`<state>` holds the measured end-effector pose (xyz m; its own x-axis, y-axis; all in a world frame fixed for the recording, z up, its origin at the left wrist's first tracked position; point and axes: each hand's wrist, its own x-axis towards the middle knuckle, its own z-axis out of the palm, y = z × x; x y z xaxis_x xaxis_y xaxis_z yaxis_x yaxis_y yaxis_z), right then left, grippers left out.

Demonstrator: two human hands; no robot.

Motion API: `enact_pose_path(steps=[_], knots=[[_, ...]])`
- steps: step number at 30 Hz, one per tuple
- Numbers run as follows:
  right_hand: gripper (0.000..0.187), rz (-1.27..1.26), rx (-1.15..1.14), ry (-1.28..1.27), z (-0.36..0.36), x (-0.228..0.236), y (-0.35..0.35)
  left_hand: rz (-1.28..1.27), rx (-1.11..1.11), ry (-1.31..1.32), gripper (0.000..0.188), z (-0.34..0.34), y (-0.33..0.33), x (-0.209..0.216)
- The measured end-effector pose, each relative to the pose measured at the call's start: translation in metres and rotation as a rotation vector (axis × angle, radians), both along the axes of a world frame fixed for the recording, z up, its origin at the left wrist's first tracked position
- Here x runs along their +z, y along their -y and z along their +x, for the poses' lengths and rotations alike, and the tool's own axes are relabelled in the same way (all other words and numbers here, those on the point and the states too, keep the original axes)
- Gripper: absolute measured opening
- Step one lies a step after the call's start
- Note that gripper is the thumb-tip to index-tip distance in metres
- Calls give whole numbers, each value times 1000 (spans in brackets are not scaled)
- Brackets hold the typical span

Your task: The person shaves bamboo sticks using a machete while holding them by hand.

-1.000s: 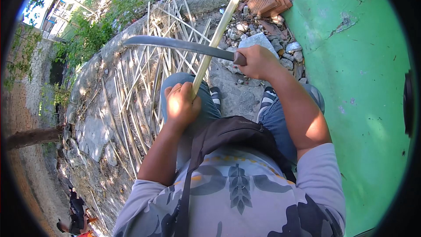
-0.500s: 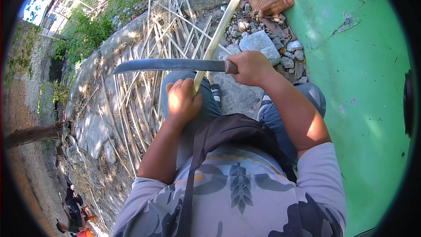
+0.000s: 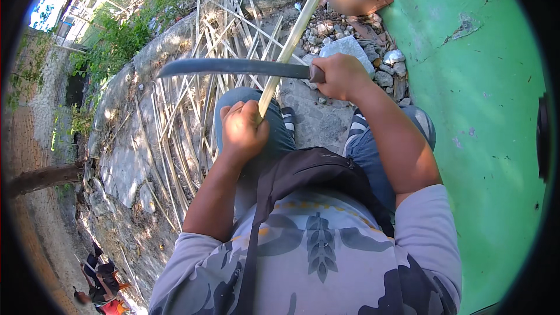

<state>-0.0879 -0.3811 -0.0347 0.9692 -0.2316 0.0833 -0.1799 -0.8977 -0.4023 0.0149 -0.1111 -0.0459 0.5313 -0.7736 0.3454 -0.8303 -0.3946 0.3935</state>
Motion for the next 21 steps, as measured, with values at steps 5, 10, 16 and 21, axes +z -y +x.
enact_pose_path(steps=[5, 10, 16, 21], knots=[[18, 120, -103, 94, -3, 4, 6, -15, 6, -34, 17, 2, 0, 0], [17, 11, 27, 85, -2, 5, -11, 0, 15, -26, 17, 0, -1, 2], [15, 114, -86, 101, -6, 4, 4, 28, 18, -10, 17, 0, 1, 0], [18, 45, 10, -3, -3, 6, 2, 7, -3, 43, 17, -2, -1, -1]])
